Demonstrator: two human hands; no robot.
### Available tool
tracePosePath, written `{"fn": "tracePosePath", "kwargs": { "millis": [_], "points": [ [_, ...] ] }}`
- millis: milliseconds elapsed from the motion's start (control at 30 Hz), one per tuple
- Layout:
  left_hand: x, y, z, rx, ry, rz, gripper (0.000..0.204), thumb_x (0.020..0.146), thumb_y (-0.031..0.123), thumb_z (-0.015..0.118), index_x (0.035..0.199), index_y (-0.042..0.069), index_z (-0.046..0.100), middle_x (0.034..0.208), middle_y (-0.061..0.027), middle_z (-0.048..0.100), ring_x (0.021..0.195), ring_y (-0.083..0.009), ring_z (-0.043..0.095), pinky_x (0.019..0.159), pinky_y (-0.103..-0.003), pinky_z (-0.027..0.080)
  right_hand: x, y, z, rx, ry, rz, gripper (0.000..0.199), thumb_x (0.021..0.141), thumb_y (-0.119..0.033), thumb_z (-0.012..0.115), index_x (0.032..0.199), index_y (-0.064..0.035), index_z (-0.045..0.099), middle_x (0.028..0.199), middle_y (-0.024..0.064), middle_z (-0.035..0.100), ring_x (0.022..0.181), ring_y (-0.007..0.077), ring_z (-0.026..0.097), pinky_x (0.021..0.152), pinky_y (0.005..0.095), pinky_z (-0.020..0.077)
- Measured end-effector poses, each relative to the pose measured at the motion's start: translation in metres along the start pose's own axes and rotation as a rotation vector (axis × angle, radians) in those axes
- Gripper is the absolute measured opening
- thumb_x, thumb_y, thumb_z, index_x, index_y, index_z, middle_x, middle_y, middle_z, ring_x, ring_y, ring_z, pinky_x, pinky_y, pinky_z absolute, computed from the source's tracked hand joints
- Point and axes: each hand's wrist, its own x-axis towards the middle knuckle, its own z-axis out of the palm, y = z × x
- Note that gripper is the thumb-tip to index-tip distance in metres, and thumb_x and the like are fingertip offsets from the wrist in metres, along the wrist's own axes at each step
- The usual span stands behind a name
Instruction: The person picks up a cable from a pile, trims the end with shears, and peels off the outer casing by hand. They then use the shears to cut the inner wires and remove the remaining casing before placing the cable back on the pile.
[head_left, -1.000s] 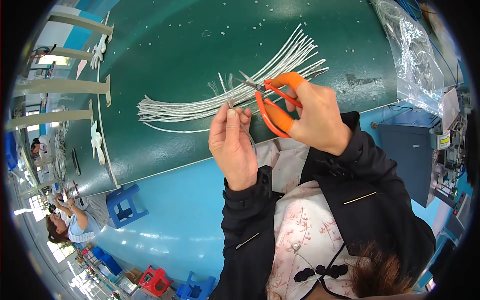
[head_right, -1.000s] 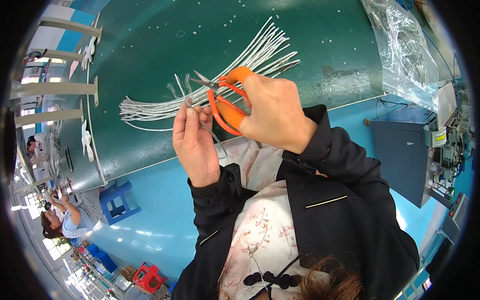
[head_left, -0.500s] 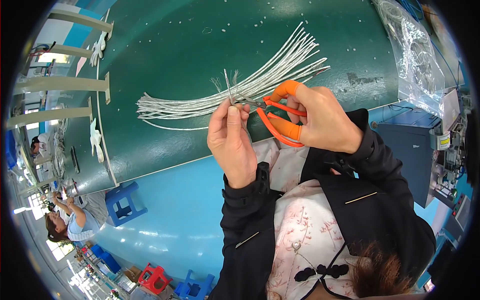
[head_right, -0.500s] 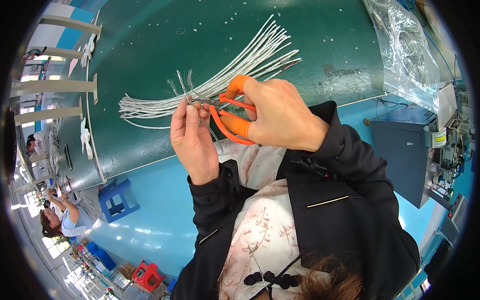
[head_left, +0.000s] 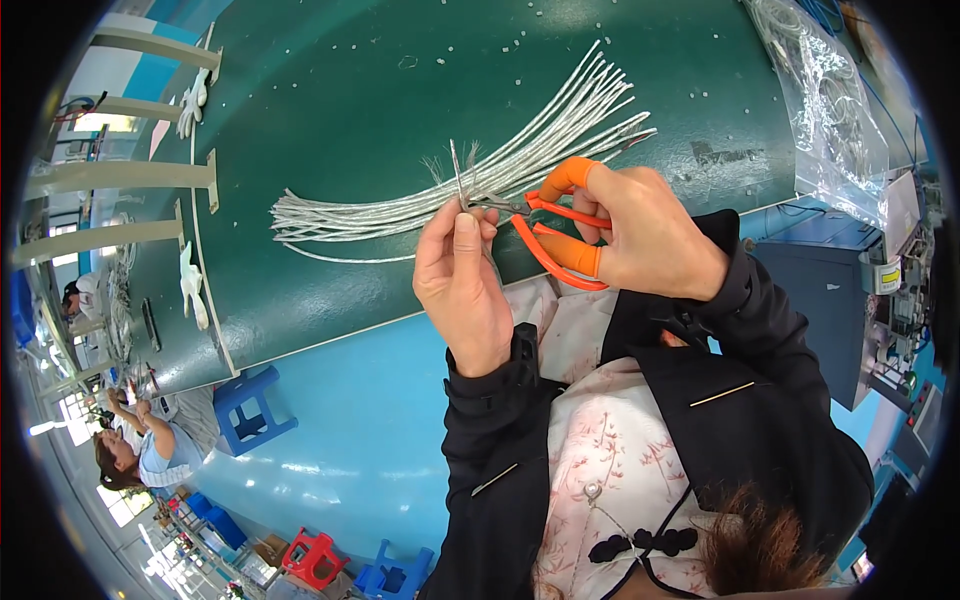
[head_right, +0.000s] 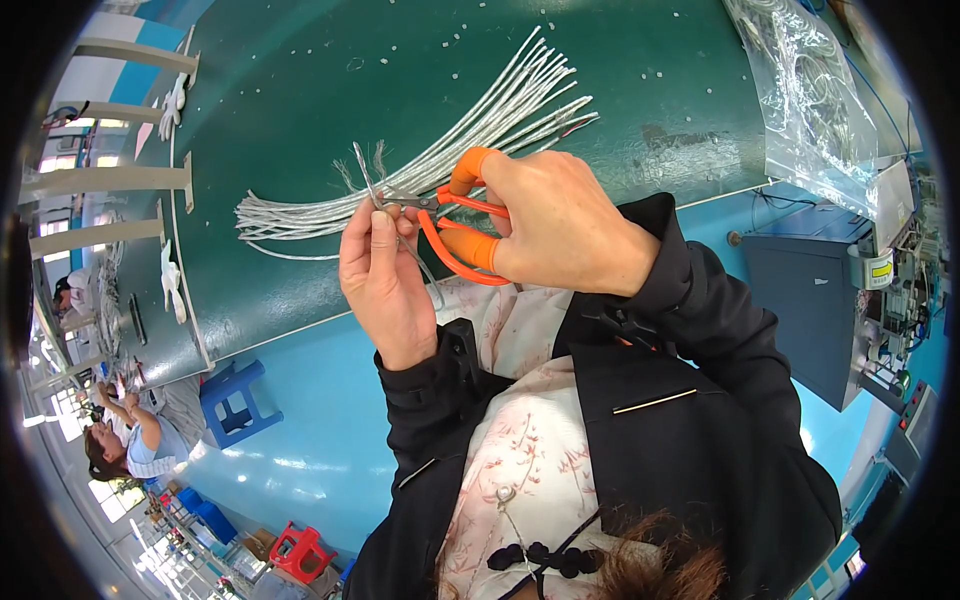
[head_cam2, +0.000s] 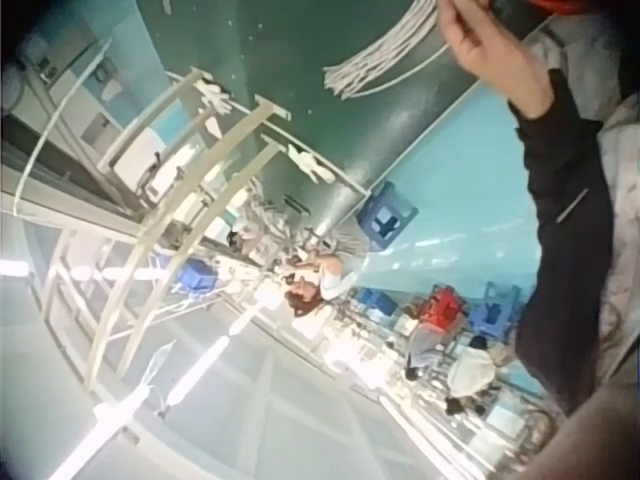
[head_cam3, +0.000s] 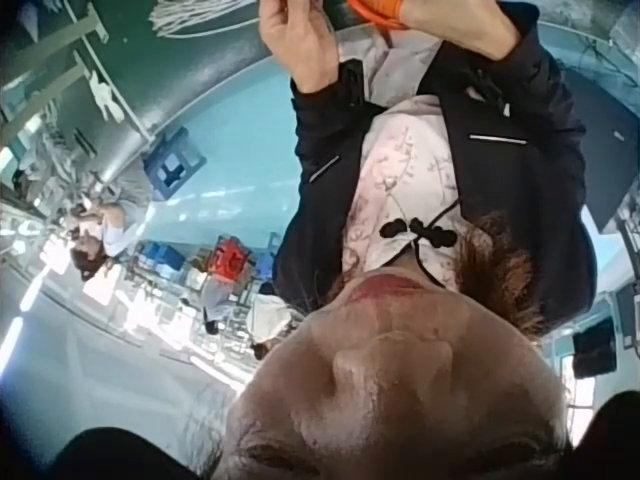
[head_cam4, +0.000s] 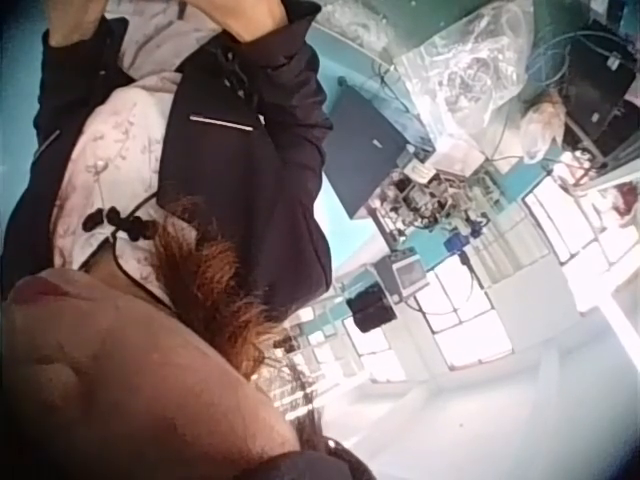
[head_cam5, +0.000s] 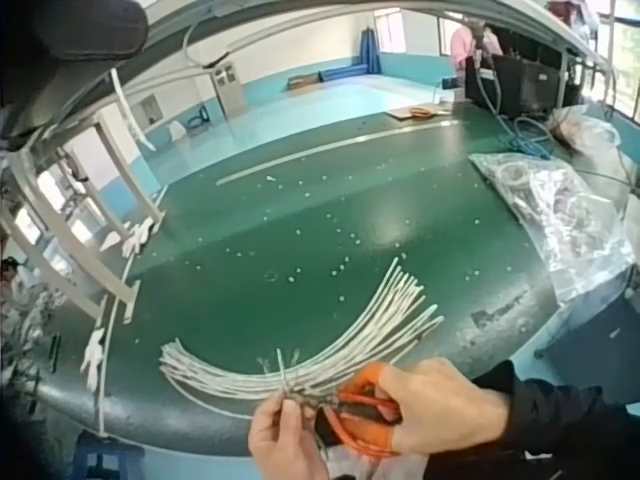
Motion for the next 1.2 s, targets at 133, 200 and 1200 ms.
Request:
{"fn": "tracePosePath", "kwargs": {
  "millis": [133, 200, 1200],
  "points": [
    [0.000, 0.000, 0.000, 0.003, -0.005, -0.002, 0.023, 0.090, 0.004, 0.056, 0.112, -0.003, 0.057, 0.092, -0.0079, 0.061, 0.082, -0.0155, 0.057, 0.082, -0.029, 0.048, -0.001, 0.005, 0.003, -0.012, 0.023, -0.057, 0.030, 0.070, -0.011, 0.069, 0.095, 0.0001, 0.057, 0.052, 0.0073, 0.049, 0.045, 0.0206, 0.048, 0.045, 0.0307, 0.0363],
    [0.001, -0.001, 0.000, 0.001, -0.008, -0.001, 0.023, 0.090, 0.004, 0.056, 0.112, -0.003, 0.057, 0.092, -0.0078, 0.061, 0.082, -0.0152, 0.056, 0.082, -0.029, 0.048, 0.000, 0.006, 0.003, -0.018, 0.036, -0.082, 0.032, 0.068, -0.005, 0.069, 0.096, 0.0006, 0.056, 0.053, 0.0058, 0.047, 0.044, 0.0181, 0.044, 0.044, 0.0290, 0.0340],
    [-0.004, -0.004, -0.001, 0.020, 0.049, 0.005, 0.022, 0.090, 0.004, 0.055, 0.111, -0.003, 0.057, 0.092, -0.0086, 0.061, 0.080, -0.0140, 0.056, 0.082, -0.030, 0.049, 0.006, 0.015, 0.014, 0.087, 0.204, 0.024, 0.026, 0.076, -0.009, 0.069, 0.095, 0.0017, 0.056, 0.053, 0.0030, 0.043, 0.048, 0.0066, 0.038, 0.044, 0.0236, 0.0304]
  ]
}}
